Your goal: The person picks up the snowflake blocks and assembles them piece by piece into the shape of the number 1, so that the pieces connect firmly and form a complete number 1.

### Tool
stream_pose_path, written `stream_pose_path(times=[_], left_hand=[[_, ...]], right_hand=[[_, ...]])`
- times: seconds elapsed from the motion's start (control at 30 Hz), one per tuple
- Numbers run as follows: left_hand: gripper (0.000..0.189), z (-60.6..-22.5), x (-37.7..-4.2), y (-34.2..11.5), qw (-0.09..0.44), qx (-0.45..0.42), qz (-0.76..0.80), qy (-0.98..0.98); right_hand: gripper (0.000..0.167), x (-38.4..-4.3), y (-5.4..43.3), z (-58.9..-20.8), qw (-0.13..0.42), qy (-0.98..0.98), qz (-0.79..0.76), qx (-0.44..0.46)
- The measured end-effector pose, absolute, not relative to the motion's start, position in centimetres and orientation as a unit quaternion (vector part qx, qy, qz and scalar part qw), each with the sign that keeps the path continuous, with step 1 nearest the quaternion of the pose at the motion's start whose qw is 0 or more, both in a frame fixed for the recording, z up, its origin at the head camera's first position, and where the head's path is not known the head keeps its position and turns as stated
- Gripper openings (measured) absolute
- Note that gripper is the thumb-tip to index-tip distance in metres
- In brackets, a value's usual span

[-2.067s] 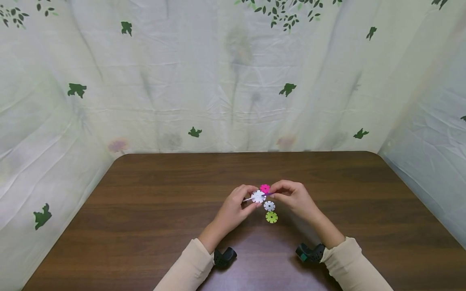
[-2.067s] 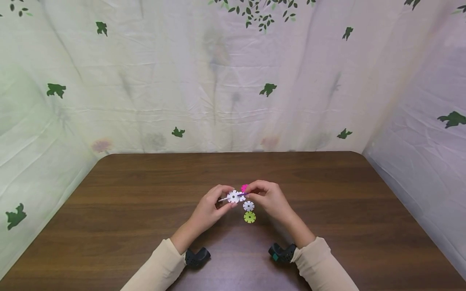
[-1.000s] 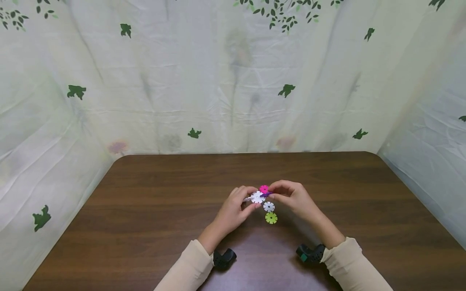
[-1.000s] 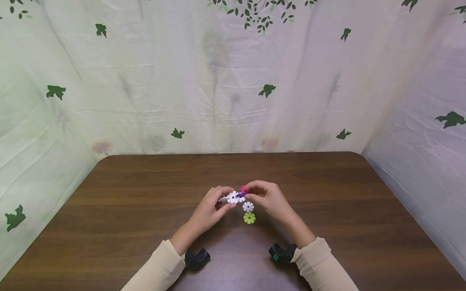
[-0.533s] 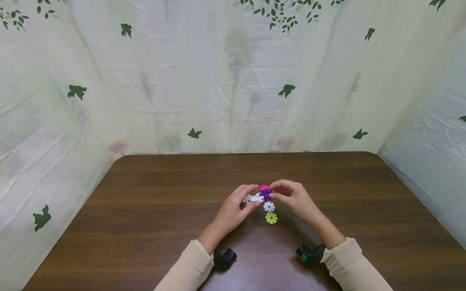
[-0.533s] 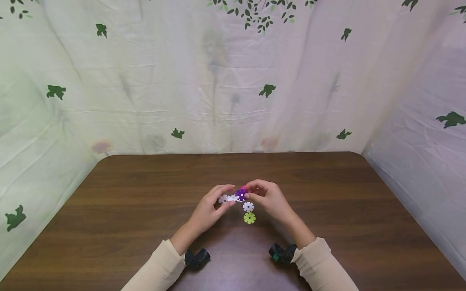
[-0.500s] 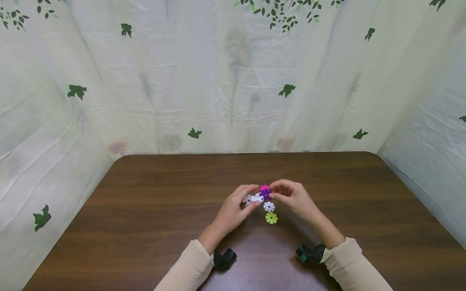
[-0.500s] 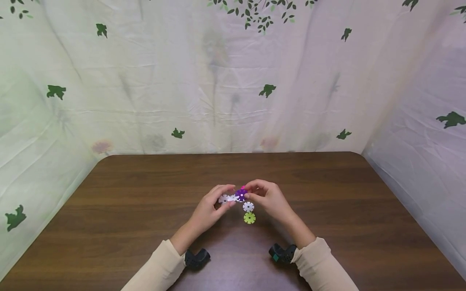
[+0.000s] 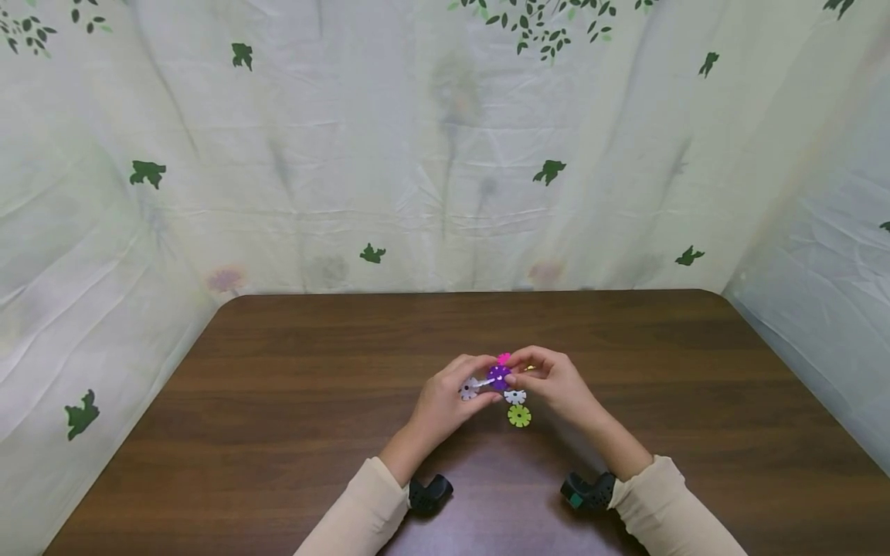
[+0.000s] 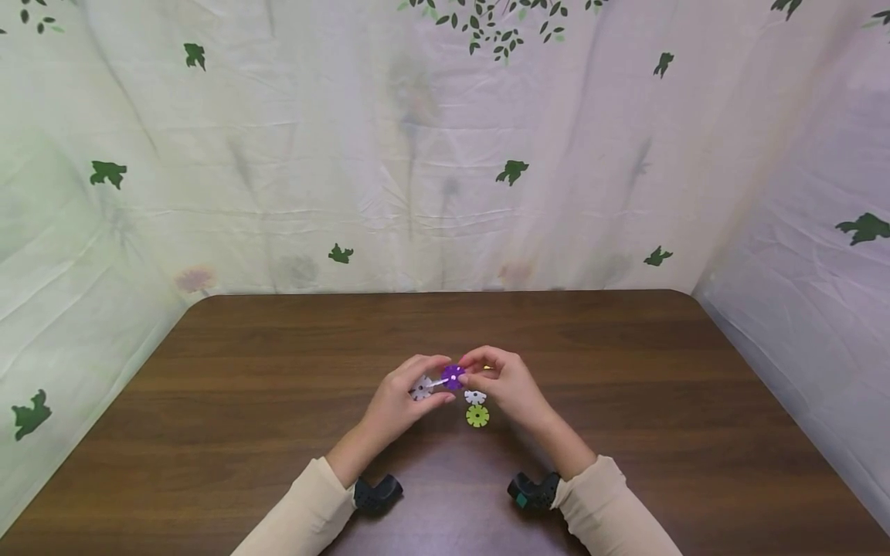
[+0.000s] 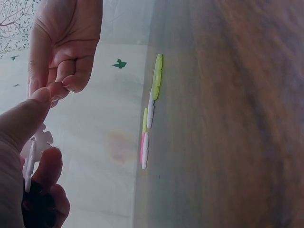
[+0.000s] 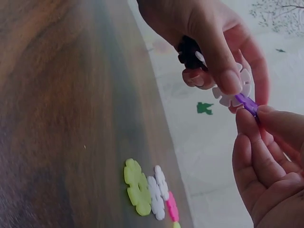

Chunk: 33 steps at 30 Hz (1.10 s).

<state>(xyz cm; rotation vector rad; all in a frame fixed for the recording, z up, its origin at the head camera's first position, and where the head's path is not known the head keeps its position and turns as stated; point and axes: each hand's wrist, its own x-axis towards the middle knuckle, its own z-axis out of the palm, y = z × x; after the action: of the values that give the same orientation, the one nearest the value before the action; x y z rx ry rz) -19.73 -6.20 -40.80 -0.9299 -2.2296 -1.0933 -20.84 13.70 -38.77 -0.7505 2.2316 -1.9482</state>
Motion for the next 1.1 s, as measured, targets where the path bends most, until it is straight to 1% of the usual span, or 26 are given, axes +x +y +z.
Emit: stream_pose_path(times=[0.17,0.33,0.47,0.77,0.9,1.1], left_hand=[[0.04,-41.0,-19.7,-6.3,0.255,-0.332,-0.391,-0.82],[0.035,-41.2,-19.8,-6.4,0.271,-0.331,-0.378,-0.821],[0.035,-41.2,-19.8,-6.4,0.278,-0.332,-0.375,-0.82],[0.034,-41.2,-20.0,-6.5,0.29,-0.324,-0.37,-0.821],[0.034,-41.3,-20.0,-6.5,0.299,-0.321,-0.367,-0.82],[0.035,-41.2,-20.0,-6.4,0.303,-0.32,-0.376,-0.816]], right_hand=[[0.018,-20.7,13.4,-38.9,0.061,0.724,-0.644,-0.24],[0.018,-20.6,13.3,-38.9,0.066,0.722,-0.646,-0.238],[0.018,-20.7,13.3,-38.9,0.053,0.727,-0.636,-0.253],[0.019,-20.5,13.4,-37.6,-0.002,0.749,-0.602,-0.277],[0.021,-20.4,13.8,-37.3,-0.008,0.762,-0.588,-0.271],[0.027,-20.2,14.9,-38.5,-0.01,0.783,-0.561,-0.267]])
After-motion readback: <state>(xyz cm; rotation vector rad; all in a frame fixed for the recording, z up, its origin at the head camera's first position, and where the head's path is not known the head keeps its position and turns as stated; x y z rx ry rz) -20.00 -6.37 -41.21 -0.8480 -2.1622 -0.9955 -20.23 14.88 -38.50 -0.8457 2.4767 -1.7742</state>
